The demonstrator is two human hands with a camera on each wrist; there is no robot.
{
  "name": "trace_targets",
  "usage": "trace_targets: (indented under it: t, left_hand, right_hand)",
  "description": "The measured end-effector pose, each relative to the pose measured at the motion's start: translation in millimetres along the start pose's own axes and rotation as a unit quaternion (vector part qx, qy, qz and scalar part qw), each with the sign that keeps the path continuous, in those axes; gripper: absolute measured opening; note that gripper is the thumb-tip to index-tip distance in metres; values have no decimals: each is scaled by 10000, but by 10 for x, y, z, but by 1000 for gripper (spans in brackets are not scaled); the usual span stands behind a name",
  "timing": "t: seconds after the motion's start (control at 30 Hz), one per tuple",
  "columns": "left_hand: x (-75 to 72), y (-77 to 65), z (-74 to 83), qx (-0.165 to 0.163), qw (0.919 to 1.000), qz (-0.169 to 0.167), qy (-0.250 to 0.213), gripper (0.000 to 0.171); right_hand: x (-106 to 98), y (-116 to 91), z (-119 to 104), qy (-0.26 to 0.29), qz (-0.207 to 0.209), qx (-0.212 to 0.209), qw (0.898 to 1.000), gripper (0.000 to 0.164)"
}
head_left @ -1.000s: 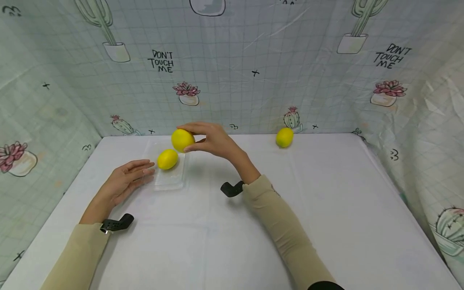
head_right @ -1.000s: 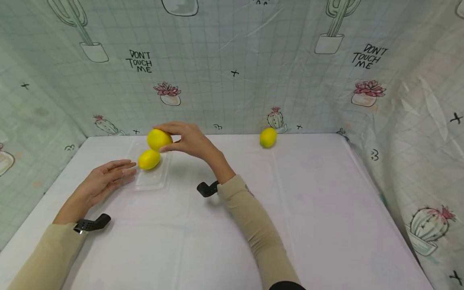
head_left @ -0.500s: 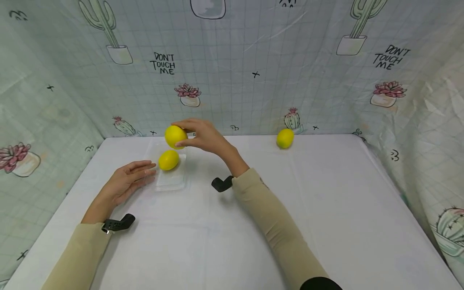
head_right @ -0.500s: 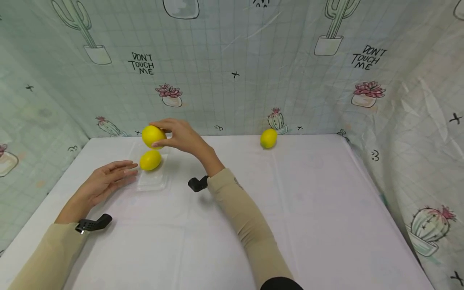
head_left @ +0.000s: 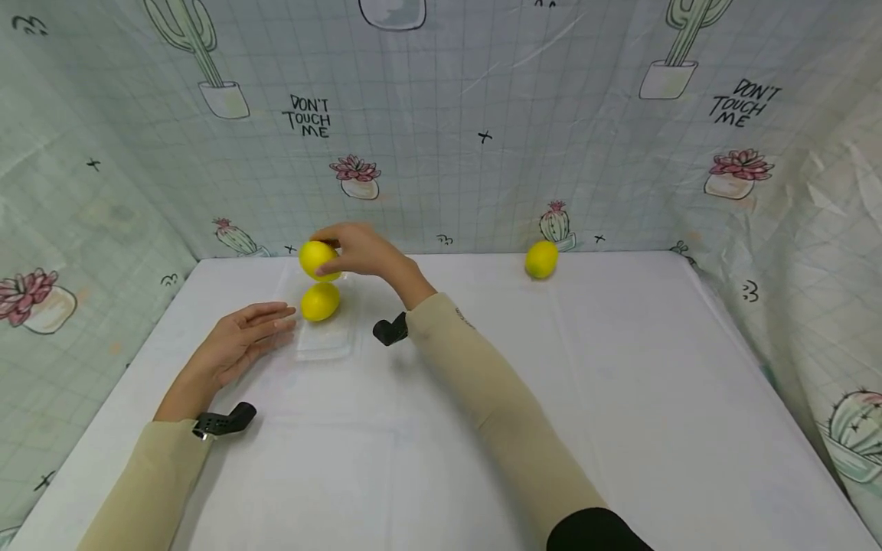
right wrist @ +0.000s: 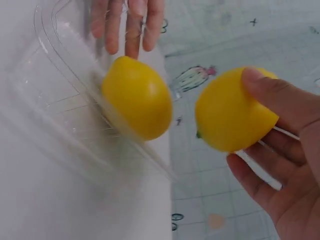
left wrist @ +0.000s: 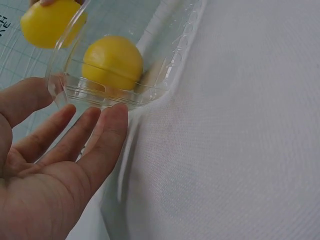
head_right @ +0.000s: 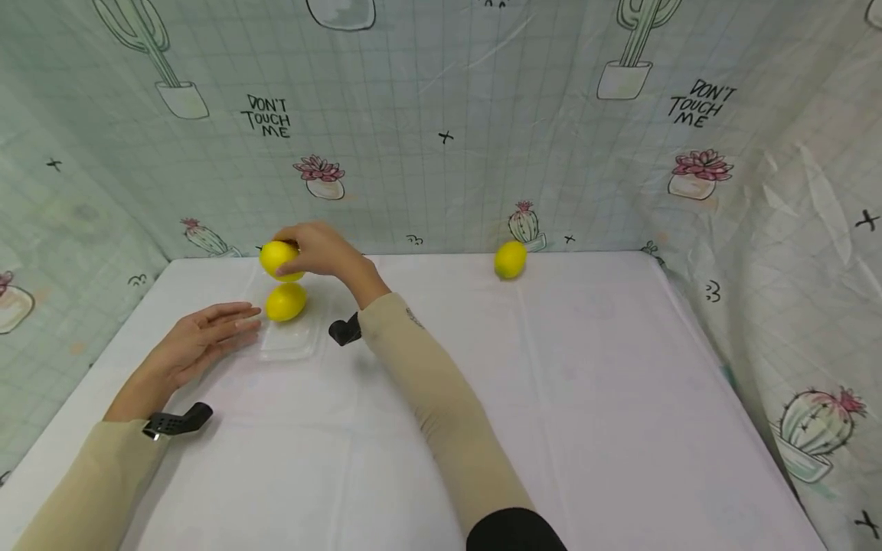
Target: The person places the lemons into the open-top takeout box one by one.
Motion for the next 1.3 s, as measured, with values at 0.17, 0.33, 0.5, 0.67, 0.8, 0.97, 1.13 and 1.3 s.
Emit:
trace_targets:
  t: [0.17, 0.33, 0.5, 0.67, 0.8, 0.97, 1.13, 1.3]
  left_hand:
    - [-13, 1, 12, -48, 9999, 80, -52, 60]
    - [-39, 13, -3, -37, 9999, 105, -132, 60]
    - [-33, 28, 9, -98, 9998, 56, -133, 68]
    - [-35, 28, 15, -126, 9997, 91, -190, 62]
    - [-31, 27, 16, -146, 9997, 122, -147, 54]
    - [-13, 47, 25, -87, 9999, 109, 103, 59]
    - [4, 73, 40, -80, 9999, 85, 57, 66]
    - [-8, 48, 34, -181, 9997, 148, 62, 69]
  right_hand:
    - [115, 145, 8, -458, -404, 384, 9974, 54]
    - [240, 207, 6, -321, -652, 482, 9962, 51]
    - [244, 284, 0, -440, -841, 439, 9945, 53]
    - [155, 361, -82, -584, -1104, 284, 9918, 52]
    - [153, 416, -147, -703, -1254, 297, 9892, 48]
    - [246, 427, -192, -474, -1309, 657, 9881, 50]
    - [315, 412, -214, -250, -1028, 933, 9900, 48]
    - [358, 405, -255, -179, -910, 1123, 9893, 47]
Point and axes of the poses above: each hand's wrist, its own y-axis towards the middle knuckle, its own x-axis out of the palm, z = x × y, the point moved 1 cm from there along y, towards the middle knuckle, and after that the axes turned 9 degrees about -z, right-handed, at the moved point
